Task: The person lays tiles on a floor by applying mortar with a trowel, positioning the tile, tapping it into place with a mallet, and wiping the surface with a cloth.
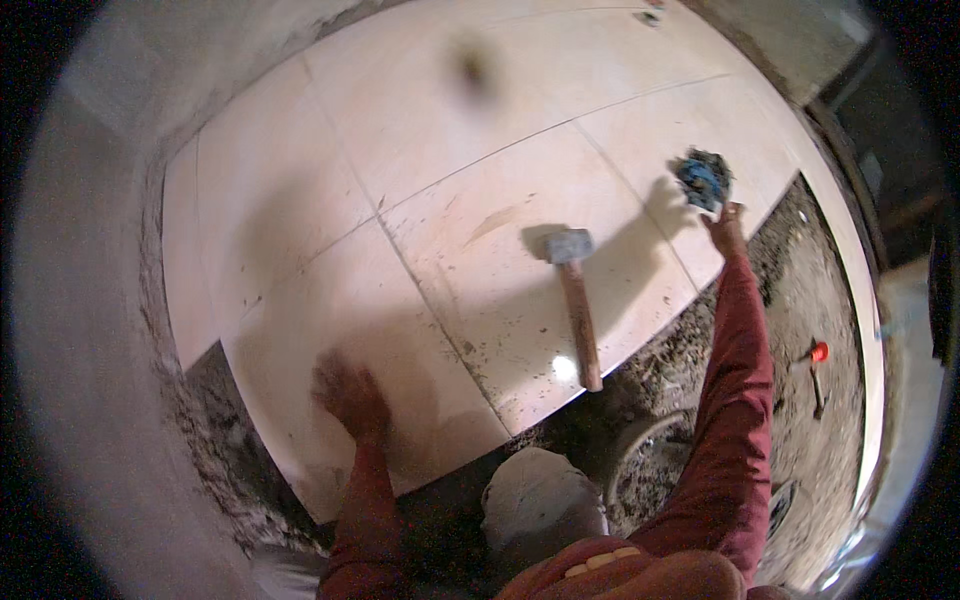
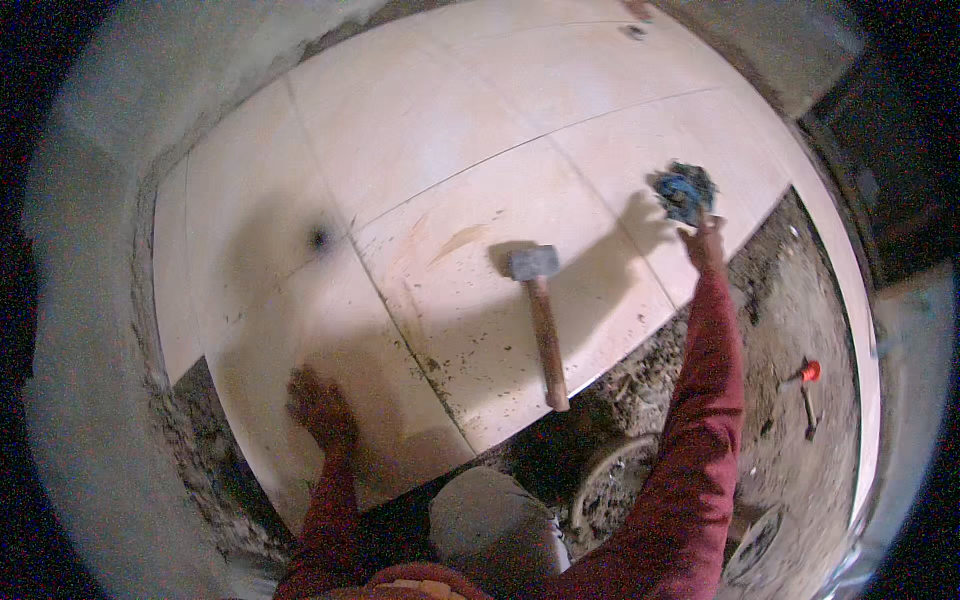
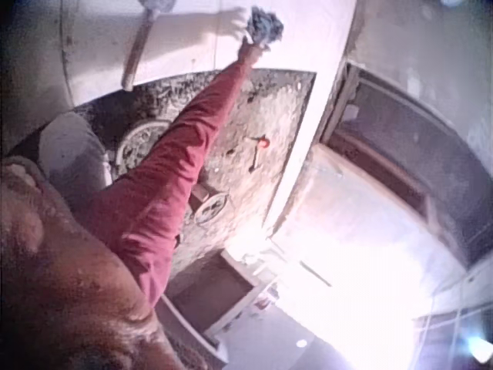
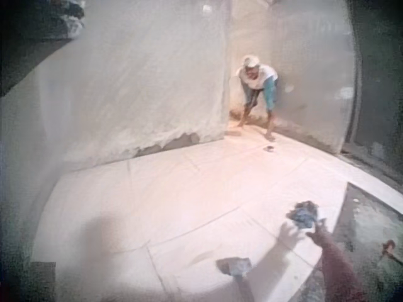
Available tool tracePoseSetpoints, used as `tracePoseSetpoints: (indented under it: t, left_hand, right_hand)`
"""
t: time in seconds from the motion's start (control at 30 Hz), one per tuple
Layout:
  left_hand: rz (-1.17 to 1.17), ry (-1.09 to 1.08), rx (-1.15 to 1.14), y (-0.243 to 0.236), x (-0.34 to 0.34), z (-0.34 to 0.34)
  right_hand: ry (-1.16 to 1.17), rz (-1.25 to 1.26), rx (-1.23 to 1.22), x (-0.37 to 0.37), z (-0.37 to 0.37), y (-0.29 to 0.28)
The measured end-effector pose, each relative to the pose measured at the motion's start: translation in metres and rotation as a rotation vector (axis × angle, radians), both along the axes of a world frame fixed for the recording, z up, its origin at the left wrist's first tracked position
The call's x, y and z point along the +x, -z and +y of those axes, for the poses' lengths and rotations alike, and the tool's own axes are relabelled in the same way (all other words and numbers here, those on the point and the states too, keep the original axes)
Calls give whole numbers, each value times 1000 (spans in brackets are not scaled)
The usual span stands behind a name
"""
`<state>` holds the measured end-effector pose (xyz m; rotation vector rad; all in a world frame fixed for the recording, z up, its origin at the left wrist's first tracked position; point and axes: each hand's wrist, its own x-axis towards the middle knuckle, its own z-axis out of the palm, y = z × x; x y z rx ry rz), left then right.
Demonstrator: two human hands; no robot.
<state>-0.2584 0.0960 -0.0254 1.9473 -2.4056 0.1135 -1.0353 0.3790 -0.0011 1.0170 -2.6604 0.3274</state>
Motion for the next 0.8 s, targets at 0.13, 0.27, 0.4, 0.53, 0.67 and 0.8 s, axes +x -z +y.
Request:
tracePoseSetpoints:
  t: [0.13, 0.27, 0.4, 0.53, 0.67, 0.8]
  left_hand:
    - [-91, -41, 169, -3, 5, -6]
    - [30, 31, 25, -8, 1, -17]
    - [86, -14, 113, -22, 1, -23]
    - [150, -12, 111, -29, 0, -25]
    - [94, -19, 114, -28, 0, -27]
    - [174, -8, 111, -29, 2, -27]
  right_hand:
    - [-162, 84, 287, -110, -25, 50]
    - [122, 114, 582, -145, -46, 83]
    - [-73, 230, 726, -75, -104, 61]
    - [-526, -550, -44, 11, -154, -13]
    - [-295, -517, 46, 17, -149, -20]
    - [-260, -35, 398, -50, -189, 54]
